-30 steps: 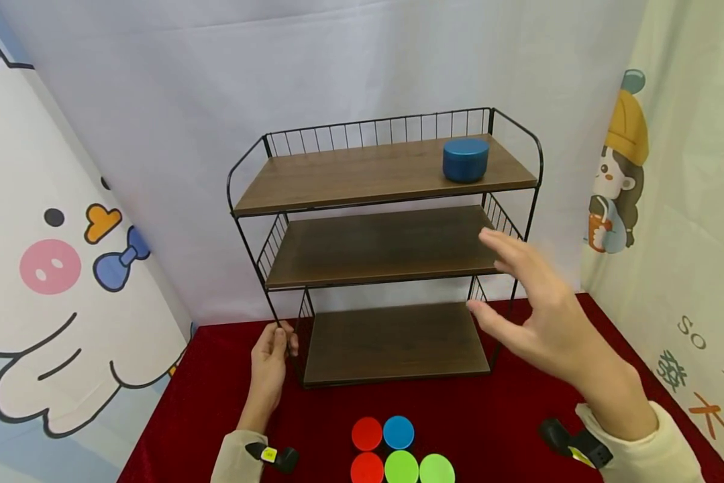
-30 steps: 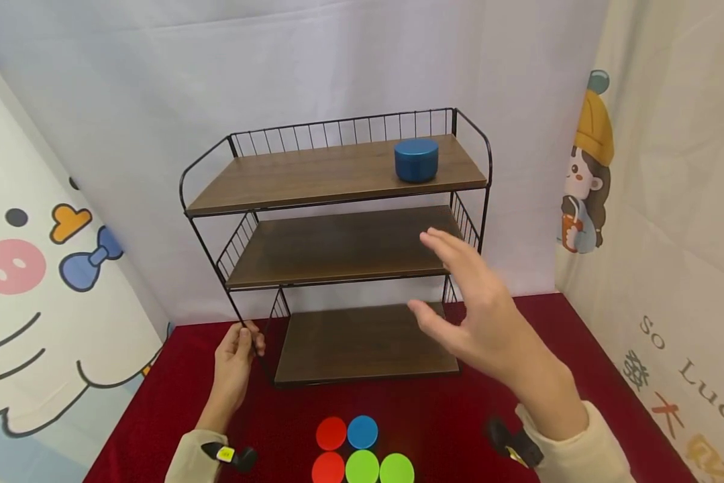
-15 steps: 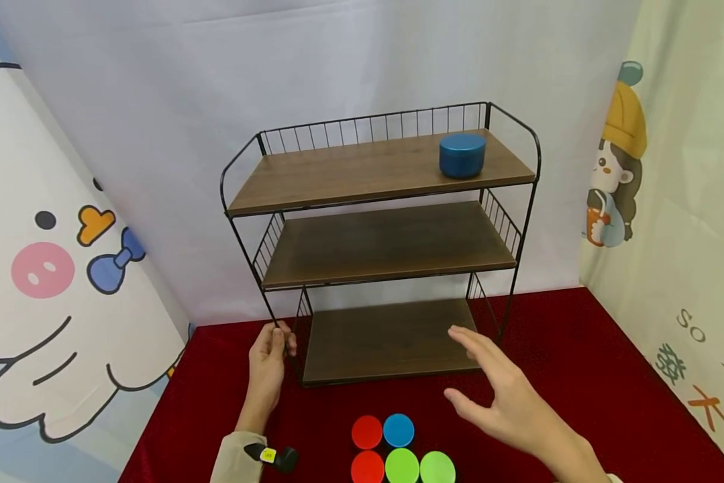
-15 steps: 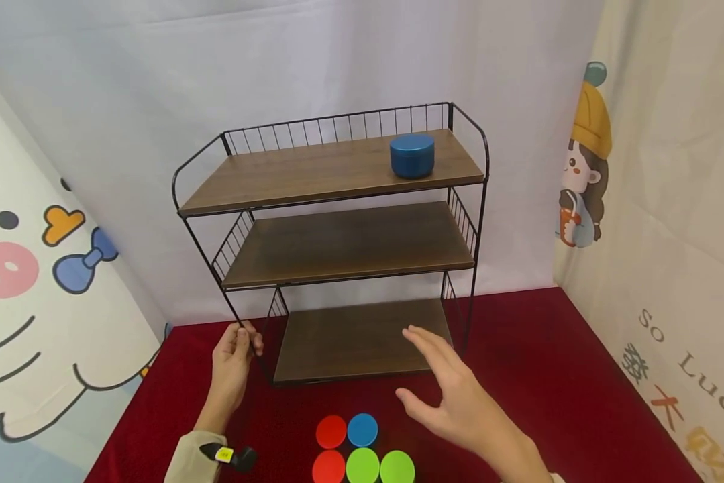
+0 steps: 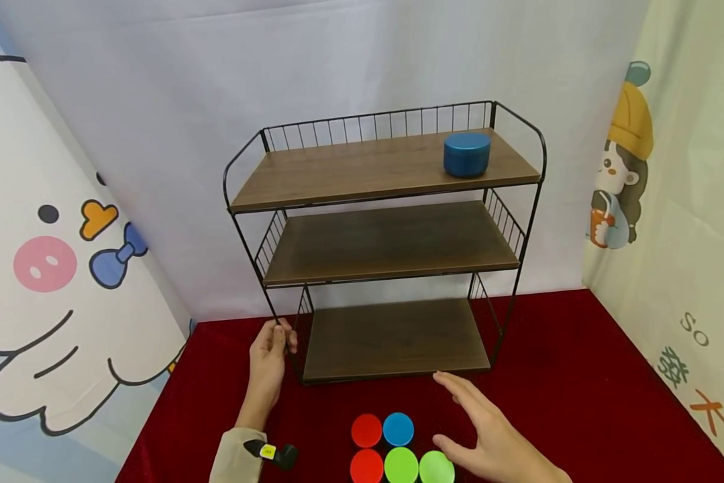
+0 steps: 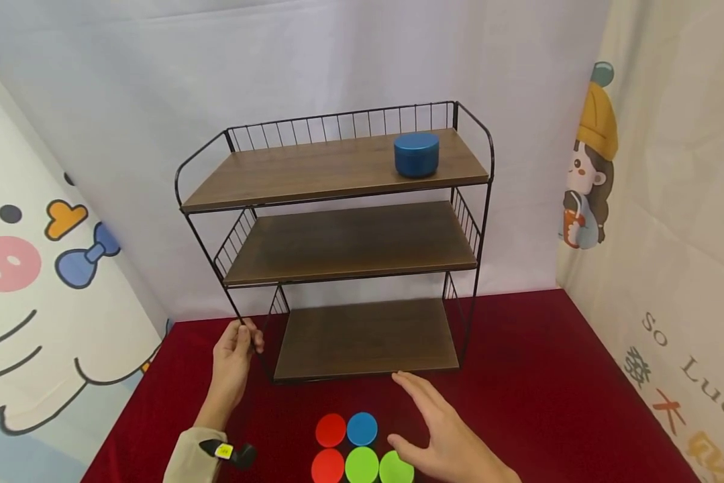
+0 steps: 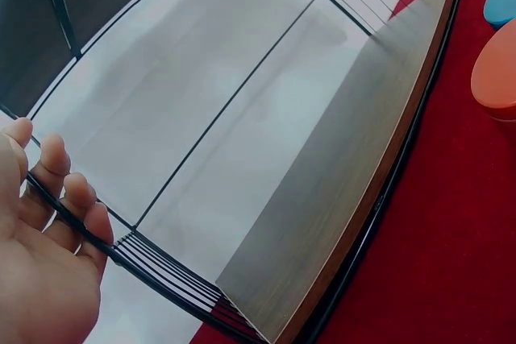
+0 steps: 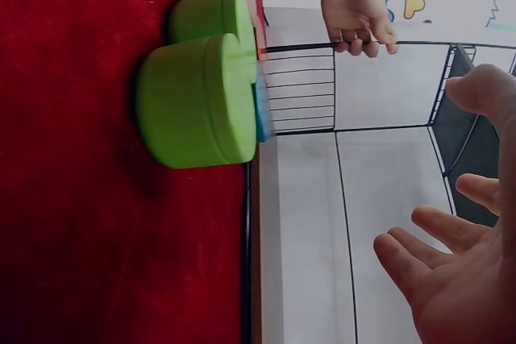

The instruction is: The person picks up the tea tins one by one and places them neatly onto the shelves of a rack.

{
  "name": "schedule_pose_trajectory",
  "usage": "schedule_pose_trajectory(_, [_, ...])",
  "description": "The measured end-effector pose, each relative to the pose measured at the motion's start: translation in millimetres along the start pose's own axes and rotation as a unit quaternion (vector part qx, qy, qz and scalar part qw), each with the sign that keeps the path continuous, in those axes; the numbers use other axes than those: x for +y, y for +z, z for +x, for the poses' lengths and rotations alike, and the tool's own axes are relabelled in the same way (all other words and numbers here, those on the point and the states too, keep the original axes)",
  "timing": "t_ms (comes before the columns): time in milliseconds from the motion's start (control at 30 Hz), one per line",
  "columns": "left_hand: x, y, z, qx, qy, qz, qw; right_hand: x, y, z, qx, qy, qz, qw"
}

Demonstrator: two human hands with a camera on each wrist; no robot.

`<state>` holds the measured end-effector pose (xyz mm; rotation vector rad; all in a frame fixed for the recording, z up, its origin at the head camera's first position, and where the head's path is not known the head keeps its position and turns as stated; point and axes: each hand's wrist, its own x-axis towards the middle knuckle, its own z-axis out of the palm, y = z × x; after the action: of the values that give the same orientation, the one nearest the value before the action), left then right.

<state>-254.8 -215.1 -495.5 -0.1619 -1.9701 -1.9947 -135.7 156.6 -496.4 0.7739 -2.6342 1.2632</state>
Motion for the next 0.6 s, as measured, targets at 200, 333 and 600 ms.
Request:
schedule_pose_trajectory(200, [0.7,-0.4,-0.2,0.003,-0.002,0.002,1.0000,4,3.3,-5,0.002,-0.004,-0.022,1.000])
schedule_pose_trajectory(333, [0.9,-0.4,-0.5,0.003,-0.002,0.002,1.0000,7,5.9,-8,0.003,-0.007,-0.033,0.999])
schedule_pose_trajectory(600, [1.0,0.3,0.2,-0.002,0.000,-0.003,1.0000,13,13.2,-17,-0.014,-0.023,-0.037,0.999])
